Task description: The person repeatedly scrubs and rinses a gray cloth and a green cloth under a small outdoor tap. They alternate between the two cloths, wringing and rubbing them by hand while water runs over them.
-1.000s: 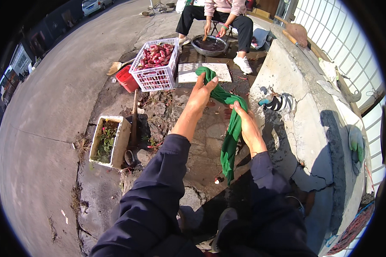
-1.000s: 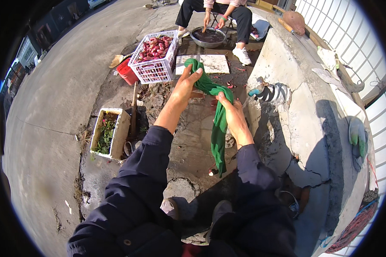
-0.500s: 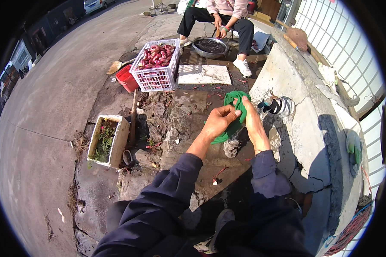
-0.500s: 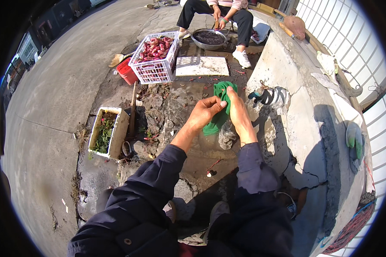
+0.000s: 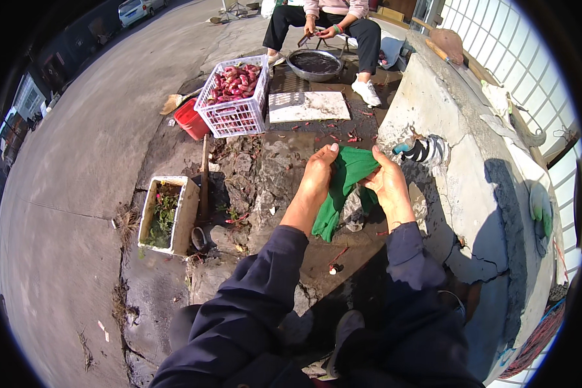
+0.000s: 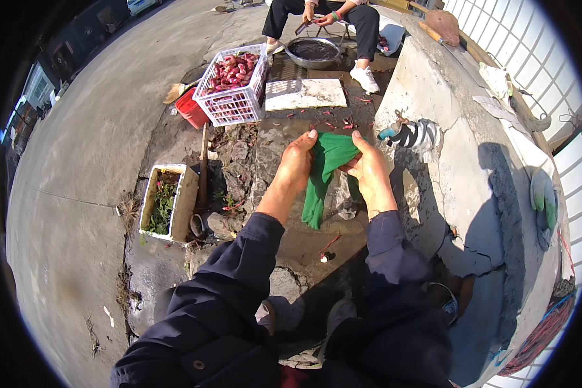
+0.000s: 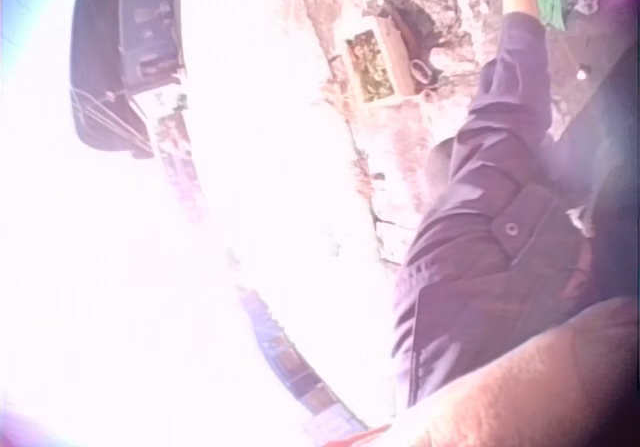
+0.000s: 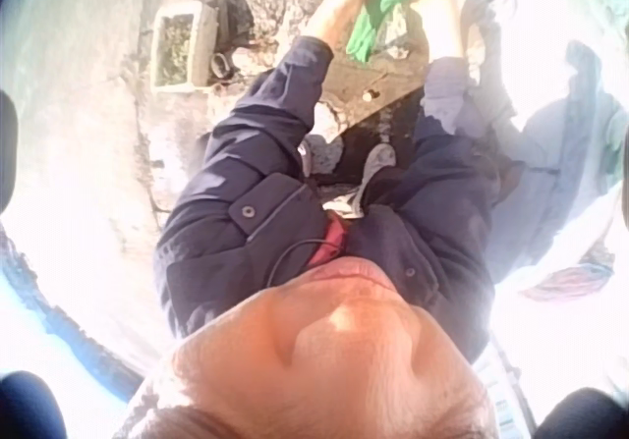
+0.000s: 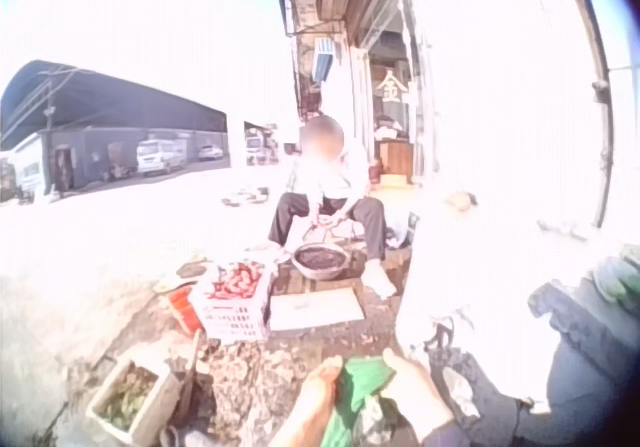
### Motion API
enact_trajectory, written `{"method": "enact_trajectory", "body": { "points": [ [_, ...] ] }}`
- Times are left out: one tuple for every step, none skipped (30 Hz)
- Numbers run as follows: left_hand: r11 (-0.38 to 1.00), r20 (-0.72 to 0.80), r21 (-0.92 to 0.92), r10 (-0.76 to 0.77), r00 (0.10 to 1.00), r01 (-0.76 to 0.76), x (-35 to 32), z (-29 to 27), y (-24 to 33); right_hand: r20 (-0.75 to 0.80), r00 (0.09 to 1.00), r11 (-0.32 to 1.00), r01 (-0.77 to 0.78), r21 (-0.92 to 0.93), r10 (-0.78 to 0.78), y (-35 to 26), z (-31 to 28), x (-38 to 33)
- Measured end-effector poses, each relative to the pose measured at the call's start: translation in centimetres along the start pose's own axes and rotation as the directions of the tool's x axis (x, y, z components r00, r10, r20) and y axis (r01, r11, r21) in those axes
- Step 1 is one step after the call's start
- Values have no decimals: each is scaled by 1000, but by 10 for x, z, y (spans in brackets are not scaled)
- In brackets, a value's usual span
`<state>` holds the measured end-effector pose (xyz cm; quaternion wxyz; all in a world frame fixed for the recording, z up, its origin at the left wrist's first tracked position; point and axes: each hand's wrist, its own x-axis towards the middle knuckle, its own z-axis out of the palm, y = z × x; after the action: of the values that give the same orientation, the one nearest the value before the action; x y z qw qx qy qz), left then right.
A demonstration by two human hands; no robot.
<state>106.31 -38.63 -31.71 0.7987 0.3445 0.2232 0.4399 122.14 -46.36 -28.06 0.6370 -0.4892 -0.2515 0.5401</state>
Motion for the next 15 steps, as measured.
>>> {"method": "enact_trajectory", "body": {
  "points": [
    [999, -21, -37, -8, 1000, 7, 0, 2, 0, 24, 1000, 1000, 2, 22, -2, 0, 0, 0],
    [997, -40, -74, -15, 999, 12, -1, 3, 0, -2, 1000, 1000, -3, -14, 3, 1, 0, 0],
    [1000, -45, -19, 14, 999, -15, -1, 5, 0, 1, 1000, 999, 10, -47, -10, 1, 1, 0],
    [998, -47, 37, 47, 998, -45, -2, 5, 1, 0, 1000, 996, 21, -82, -21, 1, 1, -1],
    [993, -47, 92, 81, 996, -77, -3, 6, 1, -5, 999, 995, 36, -92, -37, 2, 2, -1],
    [981, -59, 148, 134, 989, -124, -2, 7, 2, -15, 999, 993, 48, -104, -50, 2, 3, -2],
    [964, -60, 212, 178, 982, -162, -2, 7, 3, -28, 998, 992, 57, -115, -61, 3, 3, -2],
    [962, -89, 226, 176, 980, -152, -2, 7, 4, -40, 997, 990, 66, -126, -71, 3, 4, -2],
    [959, -103, 236, 188, 977, -160, -1, 6, 5, -44, 995, 987, 78, -139, -85, 4, 4, -3],
    [955, -117, 245, 198, 973, -165, 1, 6, 6, -36, 995, 987, 86, -138, -91, 5, 4, -3],
    [950, -140, 283, 180, 974, -135, 2, 4, 6, -20, 995, 986, 97, -138, -101, 6, 5, -2],
    [940, -97, 294, 206, 974, -170, 4, 3, 7, -30, 993, 984, 111, -140, -116, 7, 4, -2],
    [931, -82, 311, 227, 971, -191, 6, 1, 7, -64, 990, 981, 115, -158, -126, 8, 4, -2],
    [923, -62, 332, 225, 972, -192, 8, 0, 7, 4, 990, 987, 141, -79, -141, 8, 3, -2],
    [883, -62, 428, 240, 969, -191, 10, -1, 7, 29, 988, 989, 151, -3, -151, 9, 3, -1]
  ]
}}
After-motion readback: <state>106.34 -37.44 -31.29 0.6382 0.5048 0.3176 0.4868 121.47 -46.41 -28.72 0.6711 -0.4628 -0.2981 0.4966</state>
